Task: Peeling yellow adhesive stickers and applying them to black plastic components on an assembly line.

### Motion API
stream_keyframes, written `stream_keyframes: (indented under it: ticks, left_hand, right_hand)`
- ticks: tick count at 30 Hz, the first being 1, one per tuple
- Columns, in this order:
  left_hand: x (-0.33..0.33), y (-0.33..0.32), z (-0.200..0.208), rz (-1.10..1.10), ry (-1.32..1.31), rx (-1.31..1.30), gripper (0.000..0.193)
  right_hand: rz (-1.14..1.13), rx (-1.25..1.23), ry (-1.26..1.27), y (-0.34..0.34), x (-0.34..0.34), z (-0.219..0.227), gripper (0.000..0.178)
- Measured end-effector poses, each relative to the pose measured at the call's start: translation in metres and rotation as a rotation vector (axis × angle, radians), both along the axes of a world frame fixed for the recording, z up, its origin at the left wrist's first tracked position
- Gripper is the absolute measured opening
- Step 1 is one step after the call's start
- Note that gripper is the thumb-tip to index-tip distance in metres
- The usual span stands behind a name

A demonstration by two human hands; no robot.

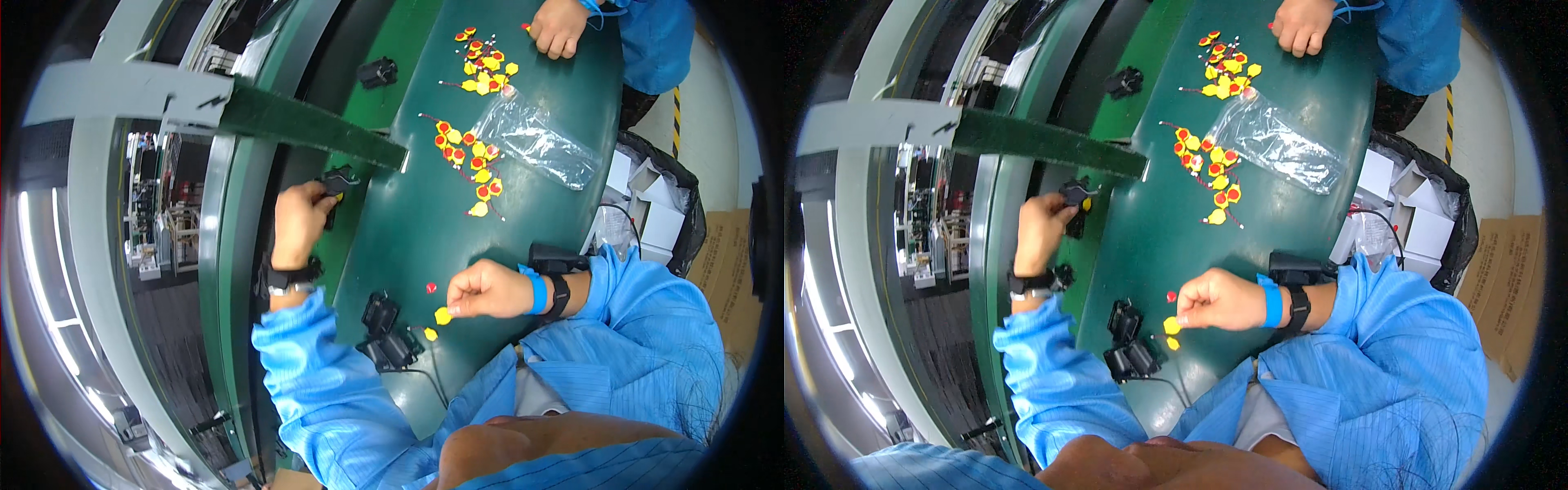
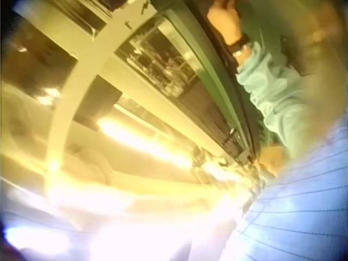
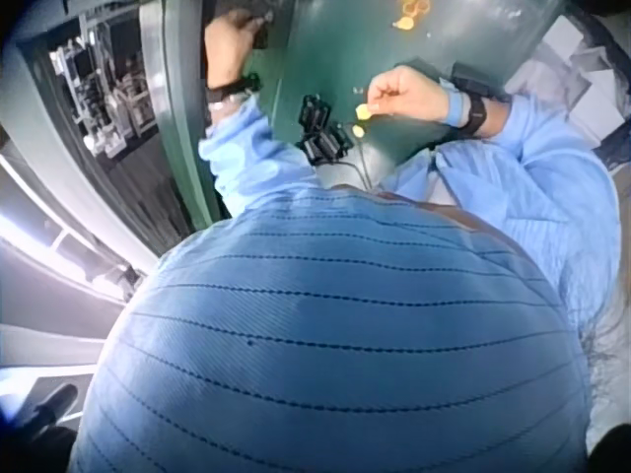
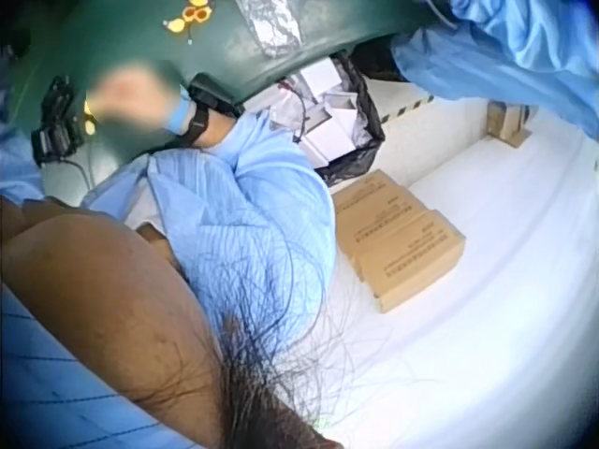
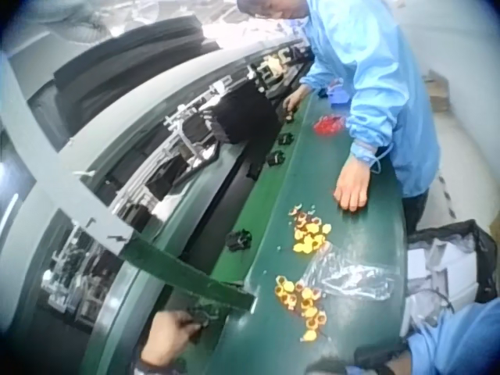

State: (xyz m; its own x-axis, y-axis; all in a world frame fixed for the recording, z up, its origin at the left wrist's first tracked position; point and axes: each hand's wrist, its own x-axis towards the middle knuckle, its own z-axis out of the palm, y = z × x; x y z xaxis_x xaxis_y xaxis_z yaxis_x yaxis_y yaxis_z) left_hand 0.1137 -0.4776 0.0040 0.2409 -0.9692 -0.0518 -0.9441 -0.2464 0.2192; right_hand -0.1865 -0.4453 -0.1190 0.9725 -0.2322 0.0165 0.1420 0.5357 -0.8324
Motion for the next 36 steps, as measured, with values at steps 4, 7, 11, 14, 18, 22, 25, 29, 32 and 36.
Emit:
stream_keyframes:
  ticks: [4, 7, 11, 14, 18, 22, 25, 29, 32, 36]
  left_hand:
    - [-0.055, 0.09, -0.002, 0.356, 0.553, -0.27, 0.02]
    - [-0.106, 0.154, -0.008, 0.486, 0.639, -0.405, 0.018]
    - [-0.153, 0.217, -0.015, 0.487, 0.482, -0.483, 0.017]
    - [-0.178, 0.241, -0.009, 0.373, 0.234, -0.406, 0.017]
    - [-0.199, 0.267, -0.007, 0.255, 0.02, -0.378, 0.015]
    - [-0.212, 0.287, -0.01, 0.228, -0.029, -0.352, 0.014]
    - [-0.219, 0.291, -0.013, 0.221, -0.071, -0.38, 0.014]
    - [-0.223, 0.295, -0.013, 0.207, -0.08, -0.381, 0.014]
    - [-0.223, 0.295, -0.012, 0.183, -0.078, -0.379, 0.014]
    - [-0.224, 0.297, -0.009, 0.172, -0.109, -0.361, 0.015]
  right_hand:
    - [-0.048, -0.036, 0.055, -0.004, -0.002, 0.001, 0.011]
    - [-0.055, -0.111, 0.078, -0.007, -0.003, 0.01, 0.01]
    - [-0.053, -0.194, 0.004, 0.009, -0.004, 0.045, 0.013]
    - [0.018, -0.295, -0.03, 0.023, -0.012, 0.077, 0.013]
    - [0.091, -0.443, -0.008, 0.043, -0.01, 0.096, 0.012]
    - [0.13, -0.541, 0.01, 0.06, -0.01, 0.101, 0.013]
    - [0.135, -0.538, 0.054, 0.067, -0.011, 0.098, 0.013]
    - [0.144, -0.577, 0.065, 0.072, -0.011, 0.096, 0.014]
    - [0.135, -0.623, 0.085, 0.072, -0.012, 0.1, 0.015]
    - [0.111, -0.649, 0.1, 0.074, -0.01, 0.102, 0.019]
